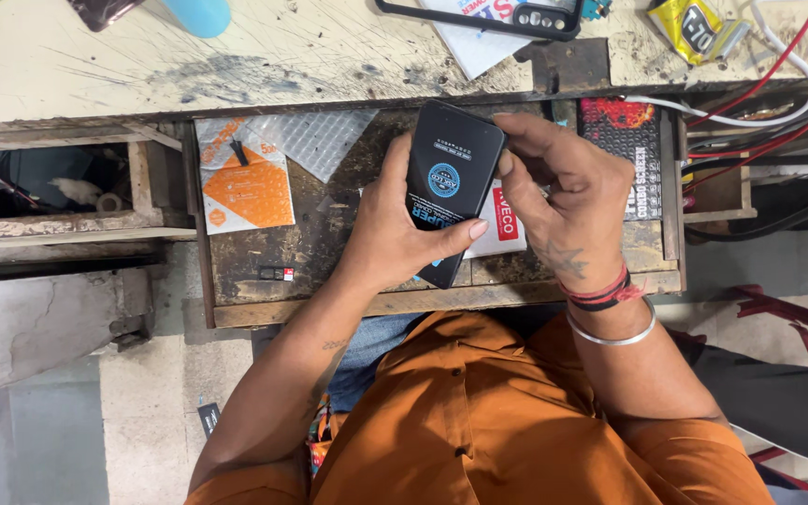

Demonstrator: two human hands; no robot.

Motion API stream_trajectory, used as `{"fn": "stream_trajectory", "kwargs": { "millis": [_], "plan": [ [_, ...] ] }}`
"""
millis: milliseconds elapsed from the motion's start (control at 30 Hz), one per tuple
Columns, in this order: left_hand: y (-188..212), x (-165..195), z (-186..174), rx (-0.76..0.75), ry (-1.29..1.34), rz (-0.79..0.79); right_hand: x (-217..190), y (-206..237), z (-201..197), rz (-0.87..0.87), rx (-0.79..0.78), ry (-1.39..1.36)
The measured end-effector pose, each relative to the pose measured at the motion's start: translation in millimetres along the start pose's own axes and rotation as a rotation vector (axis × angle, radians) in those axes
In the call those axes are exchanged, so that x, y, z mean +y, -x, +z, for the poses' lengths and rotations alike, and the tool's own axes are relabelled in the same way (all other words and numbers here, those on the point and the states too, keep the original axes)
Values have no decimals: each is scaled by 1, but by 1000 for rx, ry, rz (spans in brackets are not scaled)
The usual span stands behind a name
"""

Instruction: The person works on a disassembled smartphone chassis, using a small screwdriver to adjust internal components and a pen-like tool to clean or scrape surfaces. They then handle a black phone battery, peeling off a protective film and applying a sticker to its surface.

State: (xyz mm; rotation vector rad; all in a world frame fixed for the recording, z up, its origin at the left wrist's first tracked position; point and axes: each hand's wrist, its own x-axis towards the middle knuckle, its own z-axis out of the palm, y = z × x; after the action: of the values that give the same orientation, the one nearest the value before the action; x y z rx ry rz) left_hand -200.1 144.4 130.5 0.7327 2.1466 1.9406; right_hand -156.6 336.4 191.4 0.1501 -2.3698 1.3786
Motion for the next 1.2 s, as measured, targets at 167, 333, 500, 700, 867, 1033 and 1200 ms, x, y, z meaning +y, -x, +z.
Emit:
{"fn": "stream_trajectory", "kwargs": {
  "millis": [167, 333, 500, 700, 867, 1033, 1200],
  "plan": [
    [-1, 0, 2, -1, -49, 3, 13, 4, -2, 82, 16, -109],
    [-4, 7, 6, -17, -97, 0, 21, 9, -10, 170, 6, -363],
    [-9, 17, 8, -48, -181, -19, 23, 13, -18, 169, 35, -336],
    [-16, 31, 12, -86, -261, -66, 20, 21, -21, 61, 142, -50],
    [-24, 42, 11, -118, -313, -32, 24, 23, -21, 98, 212, -30],
    [-35, 44, 1, -207, -366, -4, 41, 22, -28, 316, 127, -505],
    [-46, 40, -6, -312, -424, -1, 57, 25, -36, 393, 39, -526]
  ]
}}
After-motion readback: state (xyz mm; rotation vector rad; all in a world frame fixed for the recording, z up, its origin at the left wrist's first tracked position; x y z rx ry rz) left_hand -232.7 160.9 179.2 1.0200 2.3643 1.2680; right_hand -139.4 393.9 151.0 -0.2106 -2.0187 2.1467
